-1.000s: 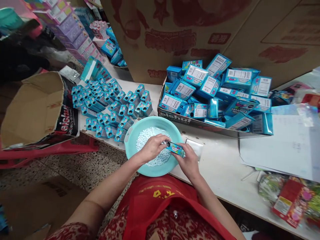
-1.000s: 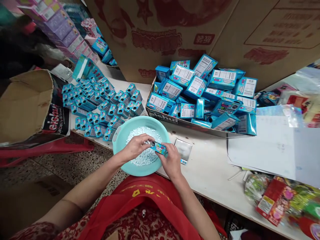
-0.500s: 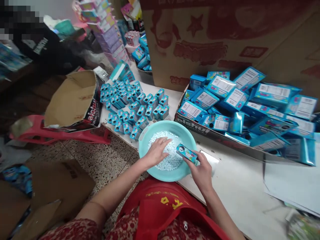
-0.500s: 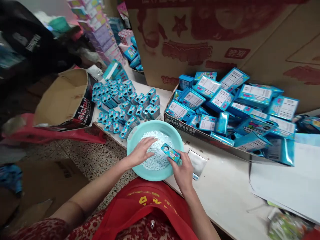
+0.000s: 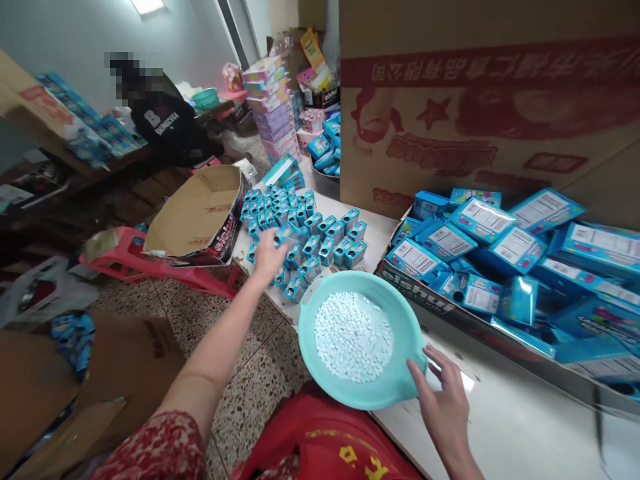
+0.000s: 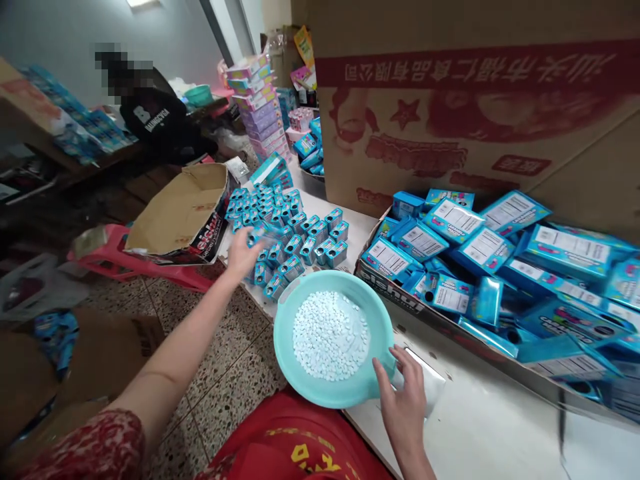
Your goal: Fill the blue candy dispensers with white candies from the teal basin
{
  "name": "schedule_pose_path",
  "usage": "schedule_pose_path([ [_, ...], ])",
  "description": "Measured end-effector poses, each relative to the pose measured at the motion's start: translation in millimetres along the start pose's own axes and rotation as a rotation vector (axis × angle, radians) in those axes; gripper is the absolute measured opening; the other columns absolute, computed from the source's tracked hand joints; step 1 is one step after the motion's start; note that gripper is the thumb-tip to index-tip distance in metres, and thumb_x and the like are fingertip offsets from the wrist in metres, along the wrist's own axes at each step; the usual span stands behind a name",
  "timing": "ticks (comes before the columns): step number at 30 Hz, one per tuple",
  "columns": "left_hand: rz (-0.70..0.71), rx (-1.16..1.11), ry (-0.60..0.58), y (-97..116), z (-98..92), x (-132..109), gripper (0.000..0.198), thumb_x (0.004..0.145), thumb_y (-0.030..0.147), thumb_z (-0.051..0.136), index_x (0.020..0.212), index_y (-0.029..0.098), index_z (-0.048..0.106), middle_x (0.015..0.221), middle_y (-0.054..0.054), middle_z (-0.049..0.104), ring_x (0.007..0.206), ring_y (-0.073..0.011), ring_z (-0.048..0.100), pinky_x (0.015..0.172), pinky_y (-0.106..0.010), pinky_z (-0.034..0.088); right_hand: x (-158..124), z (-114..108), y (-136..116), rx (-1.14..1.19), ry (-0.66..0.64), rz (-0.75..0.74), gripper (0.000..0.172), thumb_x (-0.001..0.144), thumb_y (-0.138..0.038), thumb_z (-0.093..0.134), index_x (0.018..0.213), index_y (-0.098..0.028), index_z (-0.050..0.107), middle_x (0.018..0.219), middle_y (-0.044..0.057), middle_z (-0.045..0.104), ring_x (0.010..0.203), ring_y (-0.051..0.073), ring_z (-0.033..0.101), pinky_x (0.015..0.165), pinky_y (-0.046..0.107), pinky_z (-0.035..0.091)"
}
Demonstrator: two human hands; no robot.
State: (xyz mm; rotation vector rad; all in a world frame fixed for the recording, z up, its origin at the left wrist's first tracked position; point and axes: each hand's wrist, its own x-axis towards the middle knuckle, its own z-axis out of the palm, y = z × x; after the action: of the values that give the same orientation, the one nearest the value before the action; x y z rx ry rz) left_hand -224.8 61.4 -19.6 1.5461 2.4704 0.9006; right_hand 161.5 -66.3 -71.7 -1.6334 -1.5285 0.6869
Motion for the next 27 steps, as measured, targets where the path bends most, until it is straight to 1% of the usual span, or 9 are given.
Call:
schedule_pose_path([
  [3, -0.152, 0.163, 0.037, -32, 3.2, 66, 0.051, 0.077, 0.023, 0.057, 0.125, 0.007, 0.048, 0.123, -0.018, 0.055, 0.117, -0.0293, 0.051, 0.099, -0.039, 0.040, -5, -8, 16, -0.027, 0.055, 0.024, 0.039, 0.078, -0.052, 0.060, 0.100, -0.020, 0.061, 0.108, 0.011, 0.060, 0.102, 0.028, 0.056, 0.082, 0.048, 0.050],
  [6, -0.295, 0.254, -0.078, -56, 28.6, 105, 0.058, 0.078, 0.027, 0.055, 0.131, 0.007, 0.043, 0.129, -0.020, 0.053, 0.118, -0.0324, 0.050, 0.097, -0.042, 0.041, -3, -13, 25, -0.040, 0.100, 0.056, 0.035, 0.079, -0.050, 0.059, 0.098, -0.020, 0.062, 0.105, 0.011, 0.061, 0.101, 0.027, 0.057, 0.082, 0.047, 0.051],
  [11, -0.408, 0.278, -0.299, -80, 73.5, 114, 0.052, 0.074, 0.034, 0.058, 0.118, 0.006, 0.055, 0.117, -0.025, 0.059, 0.110, -0.0395, 0.054, 0.087, -0.048, 0.044, 25, -22, 21, -0.118, 0.199, 0.000, 0.031, 0.081, -0.047, 0.058, 0.096, -0.020, 0.062, 0.104, 0.011, 0.062, 0.101, 0.027, 0.057, 0.082, 0.047, 0.050],
  [13, -0.439, 0.305, -0.328, -82, 78.1, 111, 0.052, 0.076, 0.037, 0.056, 0.119, 0.008, 0.056, 0.118, -0.025, 0.059, 0.110, -0.0400, 0.054, 0.087, -0.051, 0.043, 48, -28, 12, -0.165, 0.237, -0.092, 0.029, 0.082, -0.045, 0.058, 0.098, -0.020, 0.061, 0.105, 0.011, 0.062, 0.100, 0.026, 0.057, 0.084, 0.047, 0.049],
  [15, -0.406, 0.317, -0.288, -78, 74.3, 106, 0.054, 0.078, 0.037, 0.054, 0.125, 0.010, 0.052, 0.124, -0.024, 0.056, 0.113, -0.0400, 0.051, 0.090, -0.054, 0.040, 81, -34, 1, -0.202, 0.277, -0.207, 0.029, 0.083, -0.042, 0.058, 0.101, -0.020, 0.060, 0.104, 0.011, 0.062, 0.100, 0.026, 0.057, 0.086, 0.048, 0.048],
  [19, -0.177, 0.238, -0.134, -54, 52.7, 73, 0.048, 0.082, 0.033, 0.048, 0.126, 0.012, 0.051, 0.126, -0.020, 0.054, 0.119, -0.0345, 0.047, 0.097, -0.050, 0.038, 175, -40, -15, -0.266, 0.324, -0.381, 0.037, 0.084, -0.042, 0.057, 0.113, -0.019, 0.056, 0.110, 0.013, 0.060, 0.107, 0.028, 0.054, 0.091, 0.049, 0.045],
  [22, 0.072, 0.008, -0.094, -28, 42.8, 11, 0.035, 0.086, 0.029, 0.041, 0.114, 0.016, 0.057, 0.118, -0.012, 0.060, 0.115, -0.0230, 0.052, 0.101, -0.038, 0.039, 253, -39, -16, -0.350, 0.280, -0.445, 0.050, 0.081, -0.042, 0.059, 0.121, -0.015, 0.051, 0.125, 0.018, 0.052, 0.120, 0.032, 0.045, 0.098, 0.052, 0.037],
  [25, 0.249, -0.159, -0.204, -8, 51.9, -66, 0.028, 0.091, 0.030, 0.036, 0.104, 0.023, 0.060, 0.109, -0.006, 0.064, 0.108, -0.0183, 0.056, 0.100, -0.034, 0.042, 312, -38, -14, -0.441, 0.088, -0.332, 0.062, 0.074, -0.051, 0.065, 0.118, -0.009, 0.054, 0.122, 0.024, 0.053, 0.120, 0.038, 0.043, 0.094, 0.055, 0.035],
  [27, 0.364, -0.186, -0.378, 2, 63.6, -108, 0.028, 0.091, 0.028, 0.036, 0.105, 0.024, 0.060, 0.109, -0.005, 0.064, 0.109, -0.0176, 0.056, 0.100, -0.034, 0.042, 335, -41, -13, -0.483, 0.008, -0.193, 0.065, 0.075, -0.059, 0.059, 0.113, -0.006, 0.058, 0.115, 0.026, 0.055, 0.117, 0.042, 0.046, 0.088, 0.059, 0.034],
])
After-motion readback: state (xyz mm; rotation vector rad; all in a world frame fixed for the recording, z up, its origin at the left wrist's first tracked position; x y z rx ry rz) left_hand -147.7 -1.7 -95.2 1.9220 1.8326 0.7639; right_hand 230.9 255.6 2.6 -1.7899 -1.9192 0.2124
